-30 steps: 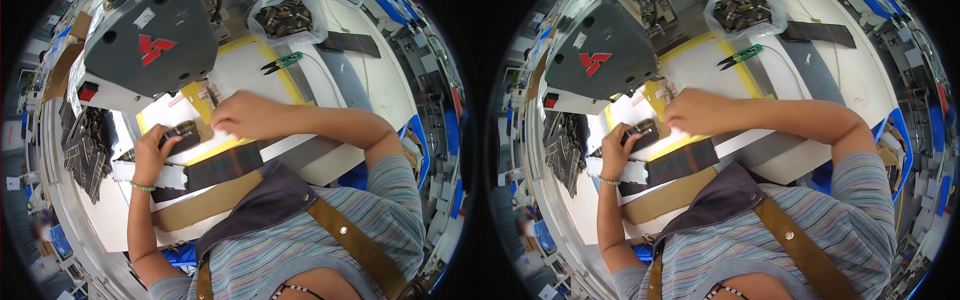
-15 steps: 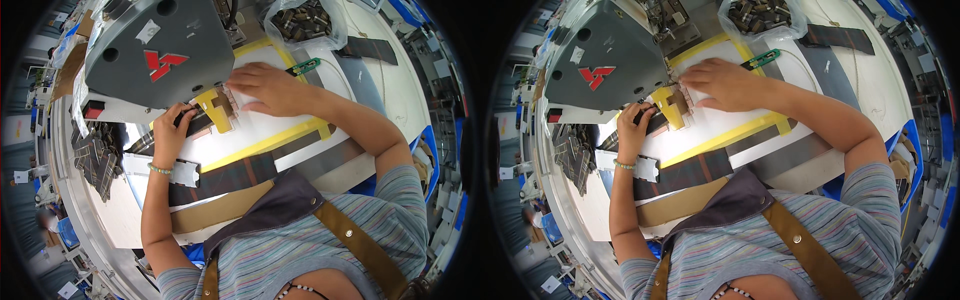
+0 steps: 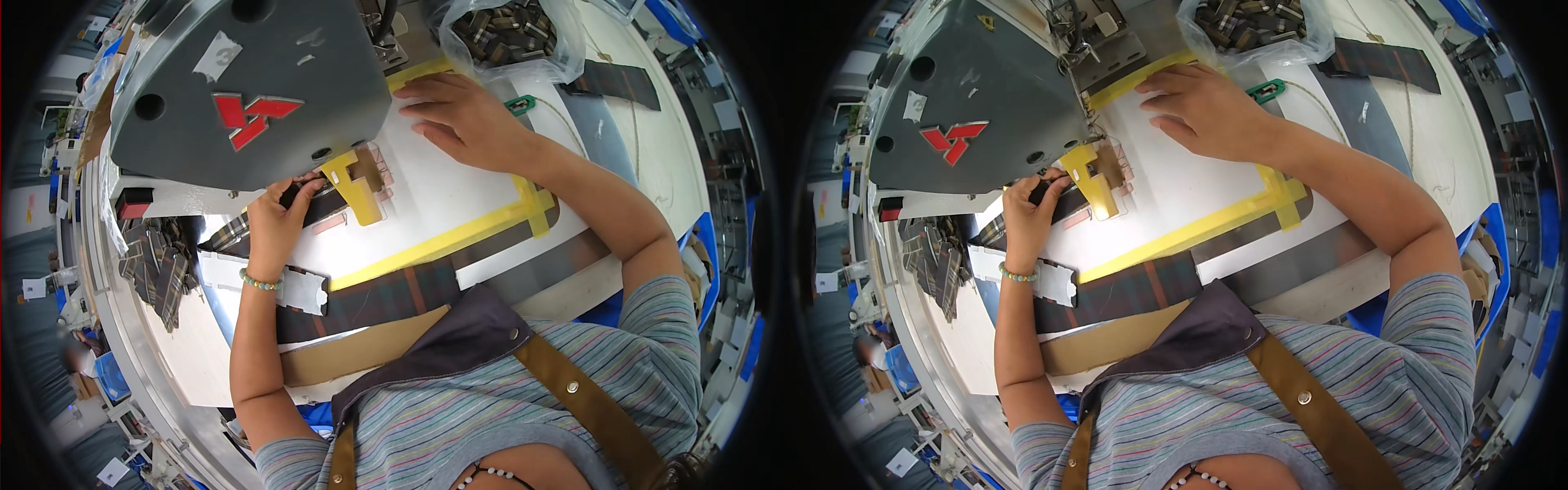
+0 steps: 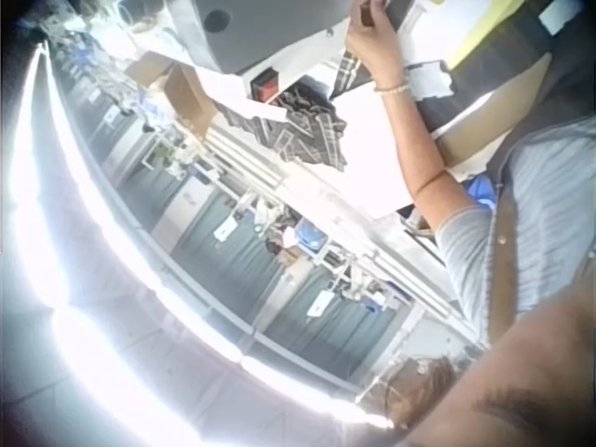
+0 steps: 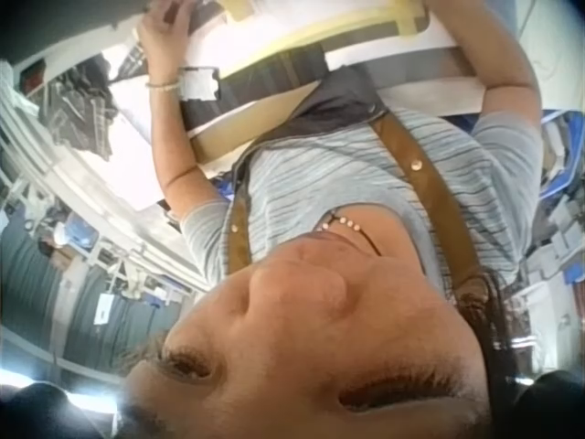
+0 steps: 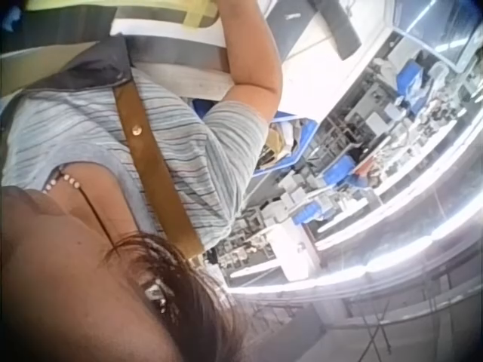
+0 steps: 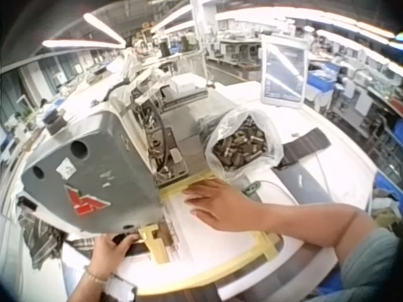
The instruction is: Sewing patterned fabric strips onto base materials using an industrial sewing machine.
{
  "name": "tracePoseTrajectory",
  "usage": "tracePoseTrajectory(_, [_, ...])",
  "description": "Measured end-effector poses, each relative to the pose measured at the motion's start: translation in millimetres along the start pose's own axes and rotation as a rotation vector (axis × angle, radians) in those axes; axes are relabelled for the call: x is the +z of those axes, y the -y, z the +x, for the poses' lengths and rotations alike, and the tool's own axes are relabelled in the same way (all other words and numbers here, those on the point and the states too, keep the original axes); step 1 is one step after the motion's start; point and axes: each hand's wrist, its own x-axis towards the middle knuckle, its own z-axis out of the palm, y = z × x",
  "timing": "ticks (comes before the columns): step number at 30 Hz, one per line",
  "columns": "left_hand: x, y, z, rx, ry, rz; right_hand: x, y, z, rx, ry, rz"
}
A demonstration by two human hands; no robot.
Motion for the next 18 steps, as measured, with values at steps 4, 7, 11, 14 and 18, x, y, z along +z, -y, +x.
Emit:
tracePoseTrajectory(4, [2,-6,-1,0.025,-0.005,0.022,-3,4,1,-0.087,-0.014,0.137])
tracePoseTrajectory(7, [0,-6,-1,0.044,-0.007,0.049,-1,12,1,-0.207,0.004,0.191])
tracePoseTrajectory(11, [0,-6,-1,0.051,-0.01,0.044,0,19,1,-0.292,0.076,0.158])
tracePoseTrajectory(14, [1,-4,-1,0.067,-0.02,0.03,0,20,1,-0.328,0.133,0.142])
tracePoseTrajectory(18, [0,-4,-2,0.078,-0.06,0.038,-1,28,3,-0.345,0.271,0.101])
